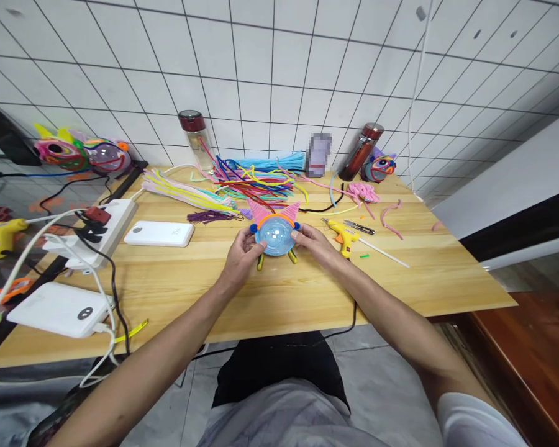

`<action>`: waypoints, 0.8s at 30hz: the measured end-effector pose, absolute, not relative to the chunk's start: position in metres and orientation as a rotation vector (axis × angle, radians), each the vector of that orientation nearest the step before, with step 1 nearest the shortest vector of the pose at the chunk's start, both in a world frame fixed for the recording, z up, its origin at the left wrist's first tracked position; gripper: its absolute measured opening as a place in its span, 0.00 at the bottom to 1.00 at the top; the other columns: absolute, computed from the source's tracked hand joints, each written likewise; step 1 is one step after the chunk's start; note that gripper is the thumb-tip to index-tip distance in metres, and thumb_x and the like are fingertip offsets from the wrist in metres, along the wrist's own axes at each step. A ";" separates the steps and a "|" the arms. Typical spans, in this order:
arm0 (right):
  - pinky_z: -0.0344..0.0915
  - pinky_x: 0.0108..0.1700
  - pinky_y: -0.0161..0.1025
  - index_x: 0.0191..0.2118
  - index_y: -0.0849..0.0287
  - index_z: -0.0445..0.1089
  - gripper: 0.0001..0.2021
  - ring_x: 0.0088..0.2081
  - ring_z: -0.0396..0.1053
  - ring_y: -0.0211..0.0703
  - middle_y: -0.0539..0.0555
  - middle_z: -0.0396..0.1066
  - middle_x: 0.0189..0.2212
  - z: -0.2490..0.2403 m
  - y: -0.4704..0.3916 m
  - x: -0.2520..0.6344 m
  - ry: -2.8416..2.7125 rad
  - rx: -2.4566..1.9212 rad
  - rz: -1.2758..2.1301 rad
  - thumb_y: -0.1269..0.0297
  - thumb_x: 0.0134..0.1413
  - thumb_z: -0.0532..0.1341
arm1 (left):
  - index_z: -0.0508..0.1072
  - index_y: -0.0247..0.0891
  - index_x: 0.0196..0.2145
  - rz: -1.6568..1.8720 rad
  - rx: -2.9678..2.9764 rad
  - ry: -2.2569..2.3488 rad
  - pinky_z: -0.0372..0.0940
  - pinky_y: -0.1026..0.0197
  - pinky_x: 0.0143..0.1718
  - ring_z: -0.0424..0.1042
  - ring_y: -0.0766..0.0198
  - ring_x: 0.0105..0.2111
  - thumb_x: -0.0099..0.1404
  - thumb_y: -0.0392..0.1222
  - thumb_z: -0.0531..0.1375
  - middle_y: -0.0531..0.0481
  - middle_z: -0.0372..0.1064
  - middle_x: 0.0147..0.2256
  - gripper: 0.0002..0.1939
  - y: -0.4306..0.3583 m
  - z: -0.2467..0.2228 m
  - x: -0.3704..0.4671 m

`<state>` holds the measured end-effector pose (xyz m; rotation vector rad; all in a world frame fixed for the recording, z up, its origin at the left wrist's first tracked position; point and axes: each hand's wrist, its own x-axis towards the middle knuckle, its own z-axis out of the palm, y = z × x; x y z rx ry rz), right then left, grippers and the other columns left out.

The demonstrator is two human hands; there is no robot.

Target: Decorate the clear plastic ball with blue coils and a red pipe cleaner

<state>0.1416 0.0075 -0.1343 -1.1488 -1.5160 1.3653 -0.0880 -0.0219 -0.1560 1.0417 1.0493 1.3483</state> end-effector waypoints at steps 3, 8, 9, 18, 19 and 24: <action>0.67 0.39 0.41 0.41 0.54 0.75 0.26 0.37 0.70 0.45 0.51 0.74 0.35 -0.136 0.009 0.141 -1.504 -1.153 1.365 0.34 0.52 0.71 | 0.73 0.41 0.53 1.348 1.047 1.032 0.75 0.48 0.56 0.80 0.52 0.52 0.55 0.51 0.75 0.43 0.78 0.51 0.31 -0.024 -0.152 -0.088; 0.66 0.38 0.41 0.40 0.55 0.74 0.29 0.36 0.69 0.44 0.51 0.72 0.34 -0.137 0.012 0.139 -1.488 -1.147 1.367 0.32 0.50 0.71 | 0.73 0.41 0.53 1.322 1.055 1.019 0.75 0.45 0.59 0.80 0.50 0.53 0.56 0.53 0.76 0.42 0.80 0.51 0.31 -0.028 -0.145 -0.087; 0.67 0.38 0.41 0.41 0.55 0.74 0.29 0.37 0.69 0.44 0.51 0.72 0.34 -0.137 0.012 0.139 -1.485 -1.143 1.372 0.32 0.50 0.71 | 0.73 0.41 0.53 1.323 1.052 1.020 0.75 0.45 0.59 0.80 0.50 0.54 0.56 0.53 0.76 0.42 0.80 0.52 0.31 -0.029 -0.144 -0.087; 0.67 0.38 0.39 0.40 0.55 0.74 0.30 0.37 0.70 0.43 0.51 0.73 0.35 -0.135 0.008 0.139 -1.473 -1.128 1.407 0.31 0.50 0.70 | 0.73 0.40 0.53 1.306 1.023 1.071 0.75 0.45 0.58 0.80 0.50 0.54 0.54 0.56 0.77 0.41 0.79 0.53 0.34 -0.028 -0.145 -0.086; 0.67 0.38 0.40 0.41 0.55 0.74 0.29 0.38 0.71 0.44 0.51 0.73 0.35 -0.134 0.008 0.139 -1.478 -1.131 1.404 0.31 0.51 0.70 | 0.73 0.40 0.53 1.302 1.018 1.076 0.75 0.46 0.58 0.80 0.50 0.54 0.54 0.56 0.77 0.41 0.79 0.53 0.35 -0.028 -0.146 -0.086; 0.70 0.46 0.44 0.48 0.54 0.77 0.29 0.44 0.74 0.49 0.54 0.78 0.42 -0.133 0.005 0.145 -1.498 -1.168 1.356 0.35 0.54 0.70 | 0.73 0.40 0.54 1.304 0.967 1.082 0.73 0.45 0.60 0.80 0.50 0.53 0.53 0.57 0.78 0.41 0.79 0.53 0.37 -0.028 -0.148 -0.087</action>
